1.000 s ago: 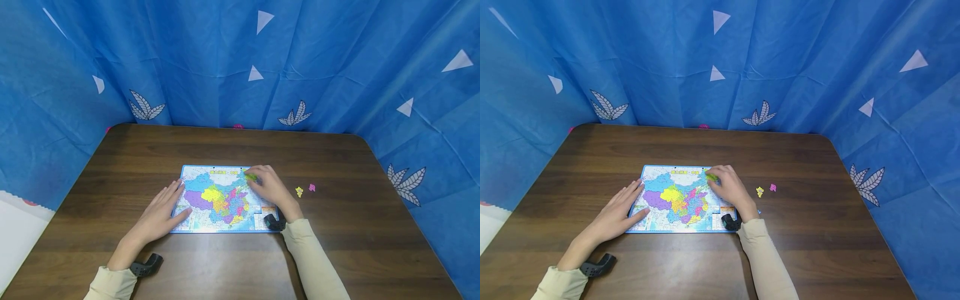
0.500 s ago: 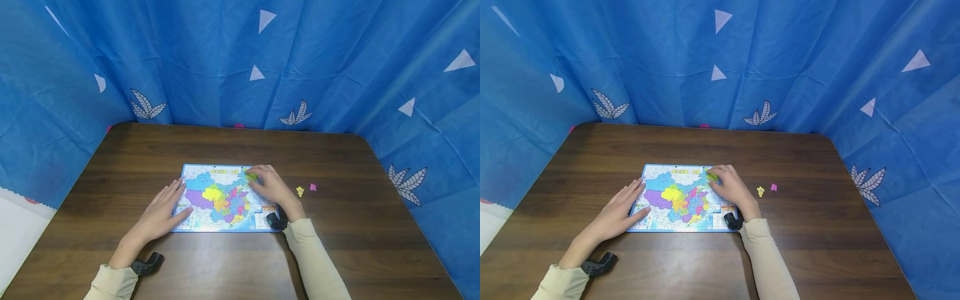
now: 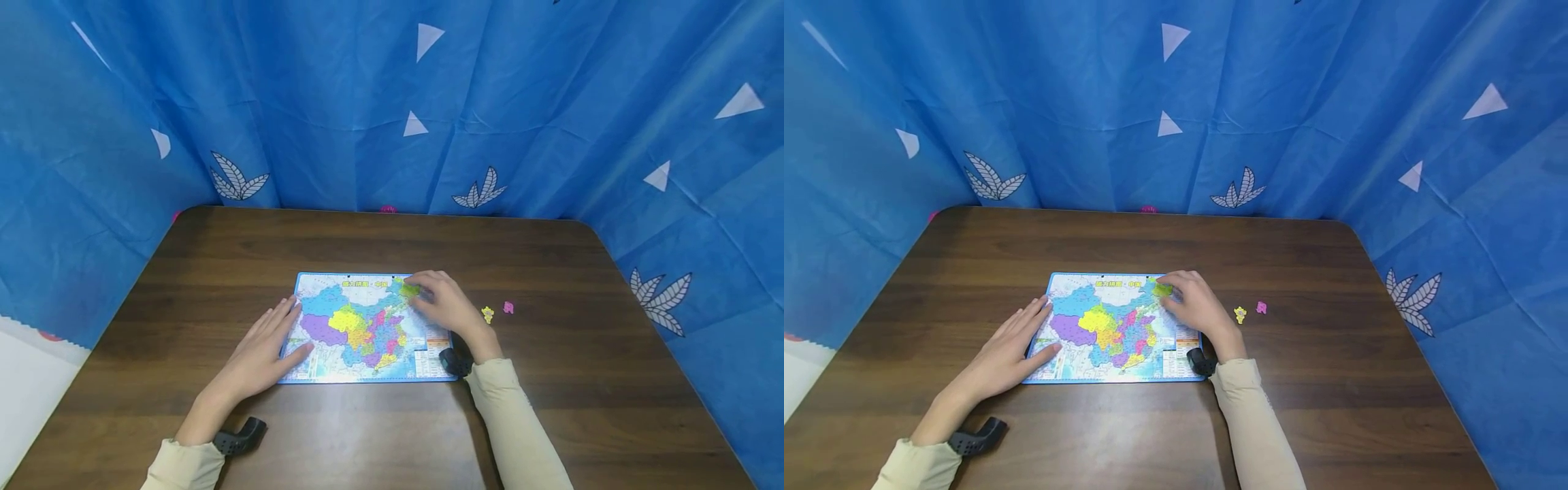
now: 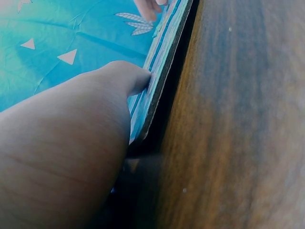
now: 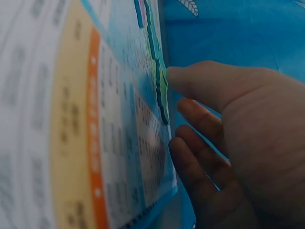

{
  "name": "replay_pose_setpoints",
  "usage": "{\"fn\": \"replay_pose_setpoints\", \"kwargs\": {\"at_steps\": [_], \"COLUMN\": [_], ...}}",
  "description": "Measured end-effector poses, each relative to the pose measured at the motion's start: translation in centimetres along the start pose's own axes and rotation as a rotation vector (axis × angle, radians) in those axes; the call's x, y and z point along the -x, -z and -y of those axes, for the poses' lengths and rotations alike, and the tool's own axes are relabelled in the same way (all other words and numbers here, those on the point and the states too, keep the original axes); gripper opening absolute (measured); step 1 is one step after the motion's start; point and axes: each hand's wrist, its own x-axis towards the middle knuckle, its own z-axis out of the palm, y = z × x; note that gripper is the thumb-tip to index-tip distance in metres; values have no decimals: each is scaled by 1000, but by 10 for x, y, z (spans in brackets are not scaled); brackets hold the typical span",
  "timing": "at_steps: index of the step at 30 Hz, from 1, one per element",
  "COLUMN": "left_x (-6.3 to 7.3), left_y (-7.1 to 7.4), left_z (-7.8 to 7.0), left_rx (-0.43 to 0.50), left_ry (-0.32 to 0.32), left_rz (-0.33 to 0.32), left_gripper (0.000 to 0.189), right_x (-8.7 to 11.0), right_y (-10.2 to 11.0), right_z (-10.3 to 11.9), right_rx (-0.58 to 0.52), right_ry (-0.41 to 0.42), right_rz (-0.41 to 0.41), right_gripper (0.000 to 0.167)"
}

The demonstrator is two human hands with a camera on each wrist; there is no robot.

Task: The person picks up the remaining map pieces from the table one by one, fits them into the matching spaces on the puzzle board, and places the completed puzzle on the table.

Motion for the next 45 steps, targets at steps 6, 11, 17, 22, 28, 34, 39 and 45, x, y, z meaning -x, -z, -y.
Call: {"fn": "replay_pose_setpoints", "kwargs": {"at_steps": [6, 11, 17, 22, 28, 34, 39, 45], "left_x": [0, 0, 0, -1, 0, 0, -1, -2], "left_y": [0, 2, 3, 3, 3, 3, 4, 2], "left_z": [-1, -1, -1, -1, 0, 0, 0, 1], "left_rx": [-2, -6, 1, -1, -5, -3, -5, -5], "left_ry": [-16, -10, 6, 6, 1, 1, 3, 5], "left_rz": [-9, -3, 7, 15, 8, 16, 14, 18], "left_gripper": [83, 84, 85, 85, 84, 85, 85, 85], "right_x": [1, 3, 10, 13, 18, 23, 25, 30], "right_y": [7, 17, 28, 38, 49, 61, 70, 78], "right_z": [-3, -2, -3, -5, -9, -12, -12, -15], "right_rx": [-12, -39, -49, -64, -81, -99, -98, -88], "right_ry": [-3, -38, -80, -91, -90, -100, -107, -137], "right_rz": [-26, -40, -41, -46, -18, -25, -28, -2], "right_gripper": [37, 38, 40, 38, 38, 38, 38, 37]}}
